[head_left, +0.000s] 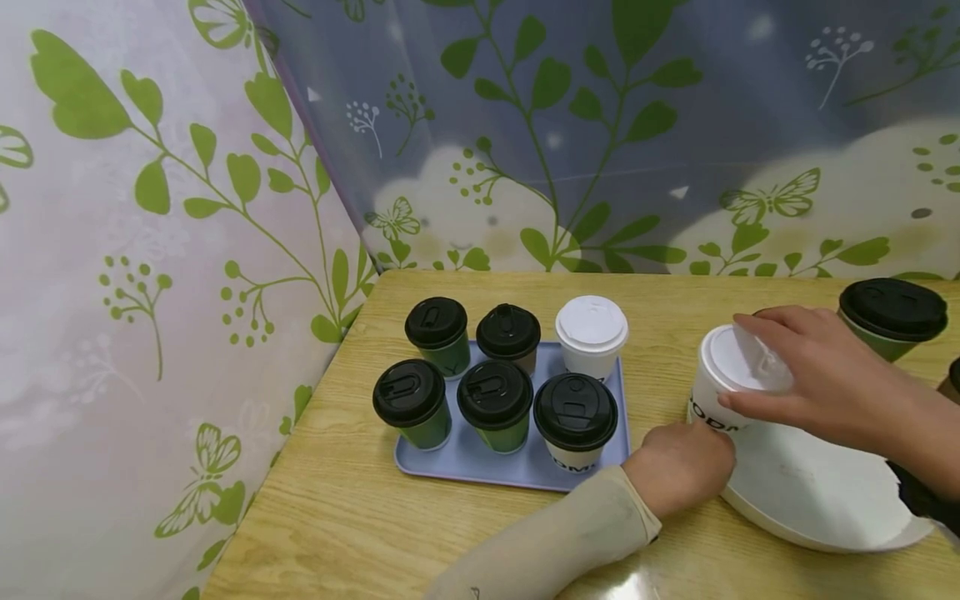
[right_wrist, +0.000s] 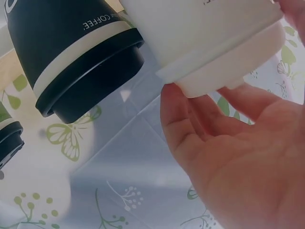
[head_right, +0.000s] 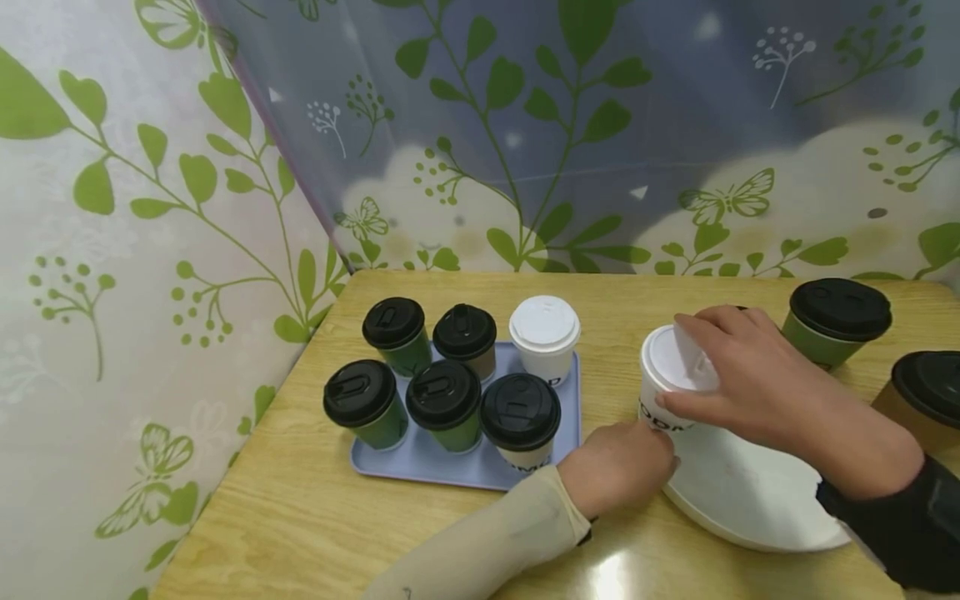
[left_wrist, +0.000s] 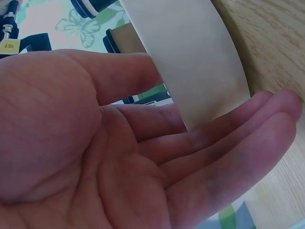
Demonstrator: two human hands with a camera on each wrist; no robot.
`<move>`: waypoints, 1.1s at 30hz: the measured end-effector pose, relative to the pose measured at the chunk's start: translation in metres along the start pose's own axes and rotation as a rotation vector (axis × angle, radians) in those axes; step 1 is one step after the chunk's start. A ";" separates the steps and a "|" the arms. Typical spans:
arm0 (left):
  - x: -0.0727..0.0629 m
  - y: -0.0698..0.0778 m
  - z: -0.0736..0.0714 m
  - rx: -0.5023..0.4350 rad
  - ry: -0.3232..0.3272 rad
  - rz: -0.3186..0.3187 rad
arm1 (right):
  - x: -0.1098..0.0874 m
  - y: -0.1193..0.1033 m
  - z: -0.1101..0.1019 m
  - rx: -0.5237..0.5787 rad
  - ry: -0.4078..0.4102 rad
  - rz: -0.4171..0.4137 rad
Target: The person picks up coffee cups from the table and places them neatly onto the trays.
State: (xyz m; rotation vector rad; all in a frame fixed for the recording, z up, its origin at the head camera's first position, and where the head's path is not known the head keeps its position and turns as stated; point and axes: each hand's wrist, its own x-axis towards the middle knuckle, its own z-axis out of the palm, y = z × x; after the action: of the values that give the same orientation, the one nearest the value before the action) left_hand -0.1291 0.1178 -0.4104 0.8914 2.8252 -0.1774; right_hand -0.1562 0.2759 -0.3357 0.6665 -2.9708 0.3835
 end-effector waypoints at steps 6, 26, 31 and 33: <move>0.000 0.001 0.000 0.008 0.006 -0.004 | -0.001 0.000 -0.001 -0.015 -0.025 -0.006; 0.000 0.000 -0.001 0.016 -0.024 0.031 | -0.001 0.001 0.015 0.031 -0.085 -0.007; 0.000 0.000 -0.001 0.049 -0.025 0.052 | -0.001 -0.001 0.016 0.046 -0.082 -0.007; 0.000 0.000 -0.001 0.049 -0.025 0.052 | -0.002 -0.002 0.016 0.039 -0.075 -0.006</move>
State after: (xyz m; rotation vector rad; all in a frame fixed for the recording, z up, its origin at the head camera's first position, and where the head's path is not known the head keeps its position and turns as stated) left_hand -0.1295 0.1179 -0.4093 0.9645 2.7830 -0.2497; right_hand -0.1542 0.2704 -0.3513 0.7085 -3.0386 0.4262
